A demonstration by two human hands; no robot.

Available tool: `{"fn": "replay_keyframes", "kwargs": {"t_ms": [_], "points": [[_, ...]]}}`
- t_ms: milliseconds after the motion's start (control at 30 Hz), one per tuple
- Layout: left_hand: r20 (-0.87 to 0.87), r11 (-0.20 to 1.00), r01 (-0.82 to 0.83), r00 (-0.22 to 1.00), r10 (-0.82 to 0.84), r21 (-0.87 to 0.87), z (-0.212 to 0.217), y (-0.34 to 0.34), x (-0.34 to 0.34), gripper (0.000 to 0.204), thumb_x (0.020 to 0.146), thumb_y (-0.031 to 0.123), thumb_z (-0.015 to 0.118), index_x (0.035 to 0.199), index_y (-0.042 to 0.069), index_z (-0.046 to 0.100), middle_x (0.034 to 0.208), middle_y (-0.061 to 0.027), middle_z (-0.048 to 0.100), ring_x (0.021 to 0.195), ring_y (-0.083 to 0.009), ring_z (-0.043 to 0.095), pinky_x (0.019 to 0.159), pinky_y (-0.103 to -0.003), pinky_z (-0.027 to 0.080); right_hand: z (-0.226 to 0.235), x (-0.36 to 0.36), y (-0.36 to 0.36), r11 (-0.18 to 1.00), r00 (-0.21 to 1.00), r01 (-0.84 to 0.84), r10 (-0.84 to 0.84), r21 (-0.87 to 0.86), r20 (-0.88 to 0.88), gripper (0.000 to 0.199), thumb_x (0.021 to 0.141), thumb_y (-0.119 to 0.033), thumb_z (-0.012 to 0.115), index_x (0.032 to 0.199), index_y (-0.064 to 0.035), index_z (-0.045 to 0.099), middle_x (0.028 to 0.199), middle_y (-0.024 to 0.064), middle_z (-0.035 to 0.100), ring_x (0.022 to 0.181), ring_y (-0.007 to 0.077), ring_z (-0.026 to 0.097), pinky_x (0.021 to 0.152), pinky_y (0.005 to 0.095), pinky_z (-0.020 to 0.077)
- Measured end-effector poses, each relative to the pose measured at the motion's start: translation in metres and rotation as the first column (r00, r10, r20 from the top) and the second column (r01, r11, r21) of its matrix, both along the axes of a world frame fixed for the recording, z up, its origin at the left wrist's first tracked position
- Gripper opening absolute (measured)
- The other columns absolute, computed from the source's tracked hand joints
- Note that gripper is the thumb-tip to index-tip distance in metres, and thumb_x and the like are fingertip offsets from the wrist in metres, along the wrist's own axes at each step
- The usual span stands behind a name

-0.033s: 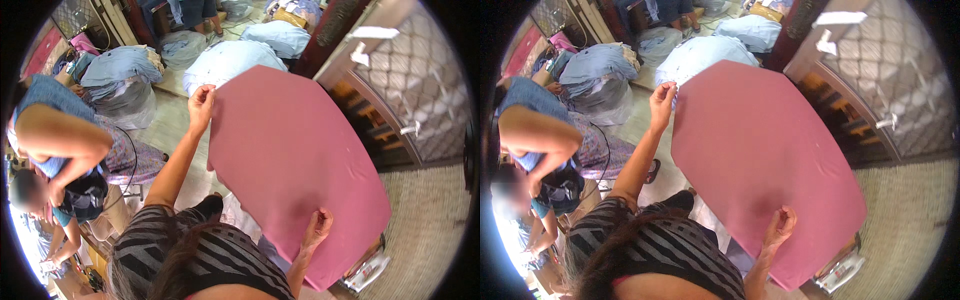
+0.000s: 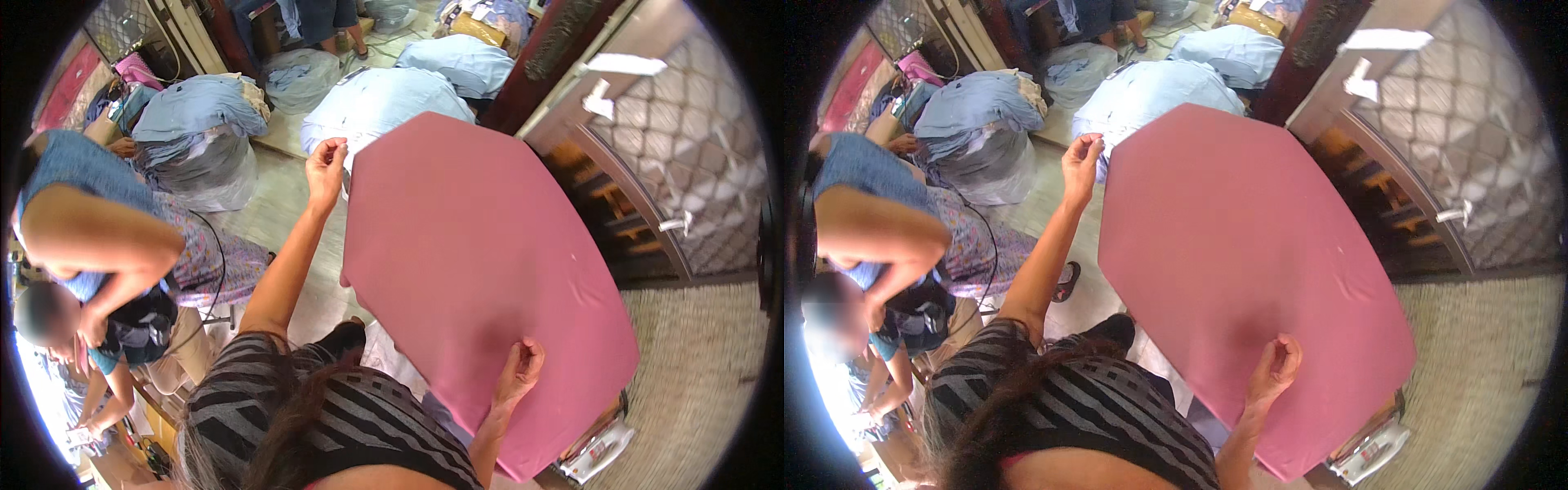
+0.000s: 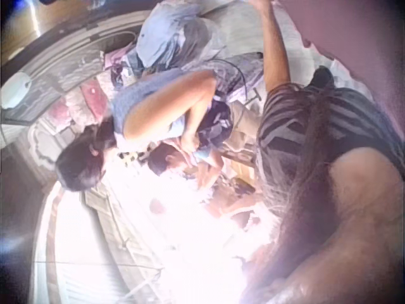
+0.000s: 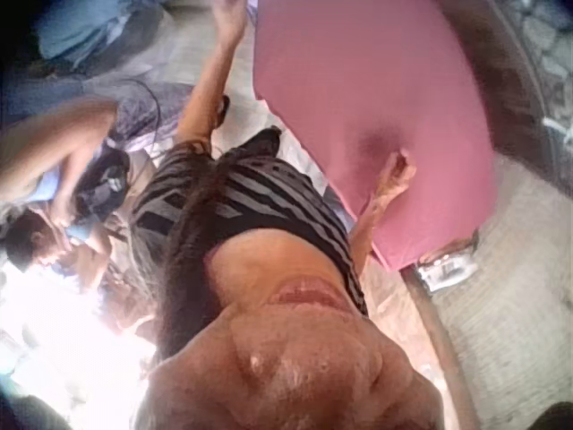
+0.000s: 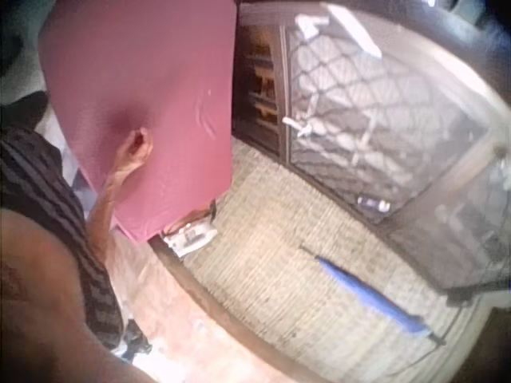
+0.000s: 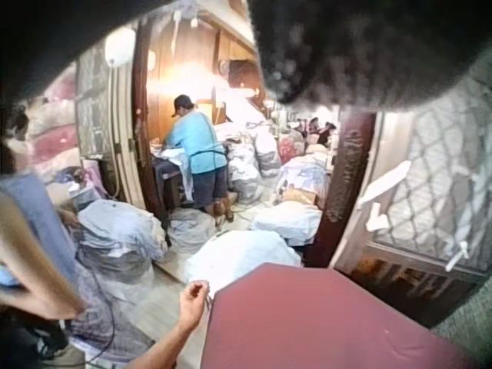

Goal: The person irons a light blue shirt on a red ironing board, smoothing the fabric with one hand while moving the iron over the front panels, collar, and sleeves before folding the garment.

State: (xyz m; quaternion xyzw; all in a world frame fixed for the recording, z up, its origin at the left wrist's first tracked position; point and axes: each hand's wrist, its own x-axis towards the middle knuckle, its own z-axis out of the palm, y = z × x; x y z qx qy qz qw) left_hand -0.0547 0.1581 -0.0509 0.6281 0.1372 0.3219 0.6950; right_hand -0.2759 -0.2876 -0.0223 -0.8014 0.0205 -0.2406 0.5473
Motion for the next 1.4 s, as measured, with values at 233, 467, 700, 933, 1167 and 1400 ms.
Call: {"fn": "replay_keyframes", "kwargs": {"t_ms": [233, 467, 700, 933, 1167, 1400], "points": [[-0.061, 0.706, -0.108, 0.976, 0.21, 0.7, -0.117, 0.113, 0.123, 0.034, 0.078, 0.001, 0.072, 0.111, 0.01, 0.073, 0.117, -0.0089, 0.07, 0.106, -0.0254, 0.066, 0.096, -0.034, 0.05, -0.002, 0.121, 0.051, 0.996, 0.996, -0.068, 0.064, -0.063, -0.054, 0.02, 0.095, 0.007, 0.057, 0.112, -0.0027, 0.061, 0.113, 0.0051, 0.057, 0.094, 0.0125, 0.058, 0.082, 0.0252, 0.0501], [-0.179, 0.622, 0.079, 0.979, 0.1, 0.779, -0.128, 0.134, 0.162, 0.022, 0.083, 0.007, 0.069, 0.103, 0.012, 0.077, 0.11, -0.009, 0.072, 0.105, -0.0288, 0.064, 0.096, -0.036, 0.048, 0.016, 0.173, 0.067, 0.989, 0.989, -0.019, 0.04, 0.144, -0.144, 0.016, 0.097, 0.005, 0.056, 0.11, -0.0023, 0.061, 0.105, 0.0037, 0.06, 0.093, 0.0109, 0.057, 0.082, 0.0239, 0.0489], [-0.49, 0.493, 0.467, 0.867, -0.091, 0.734, -0.088, 0.18, 0.179, 0.016, 0.086, 0.016, 0.068, 0.099, 0.013, 0.077, 0.107, -0.0043, 0.071, 0.101, -0.0269, 0.065, 0.088, -0.041, 0.05, 0.042, 0.245, 0.125, 0.969, 0.967, -0.247, 0.247, 0.012, -0.069, 0.016, 0.094, 0.008, 0.057, 0.107, -0.0008, 0.061, 0.104, 0.0061, 0.06, 0.096, 0.0144, 0.059, 0.083, 0.0263, 0.0495], [-0.449, 0.279, 0.487, 0.873, -0.192, 0.828, -0.078, 0.17, 0.181, 0.016, 0.081, 0.015, 0.071, 0.097, 0.013, 0.074, 0.103, -0.003, 0.07, 0.098, -0.0278, 0.064, 0.084, -0.042, 0.051, 0.073, 0.325, 0.22, 0.812, 0.811, -0.545, 0.574, -0.21, 0.115, 0.017, 0.087, 0.008, 0.062, 0.102, 0.0, 0.065, 0.097, 0.0111, 0.064, 0.087, 0.0219, 0.064, 0.079, 0.0293, 0.0512], [-0.356, 0.537, 0.35, 0.93, -0.097, 0.768, -0.068, 0.167, 0.203, 0.02, 0.089, 0.001, 0.06, 0.107, 0.007, 0.059, 0.098, -0.0157, 0.065, 0.092, -0.0342, 0.063, 0.083, -0.04, 0.05, 0.051, 0.399, 0.286, 0.613, 0.721, -0.655, 0.682, -0.442, -0.122, 0.039, 0.085, -0.011, 0.07, 0.121, -0.0007, 0.059, 0.115, 0.018, 0.06, 0.103, 0.0296, 0.06, 0.085, 0.0381, 0.0513], [0.113, 0.535, 0.041, 0.961, -0.251, 0.844, 0.053, 0.138, 0.25, 0.012, 0.101, 0.006, 0.049, 0.112, 0.003, 0.05, 0.093, -0.0199, 0.058, 0.087, -0.0386, 0.059, 0.079, -0.039, 0.049, 0.017, 0.501, 0.351, 0.442, 0.87, -0.491, 0.282, -0.75, -0.404, 0.064, 0.081, -0.035, 0.074, 0.129, -0.0014, 0.049, 0.128, 0.0274, 0.054, 0.12, 0.0452, 0.053, 0.097, 0.0545, 0.0469]]}}
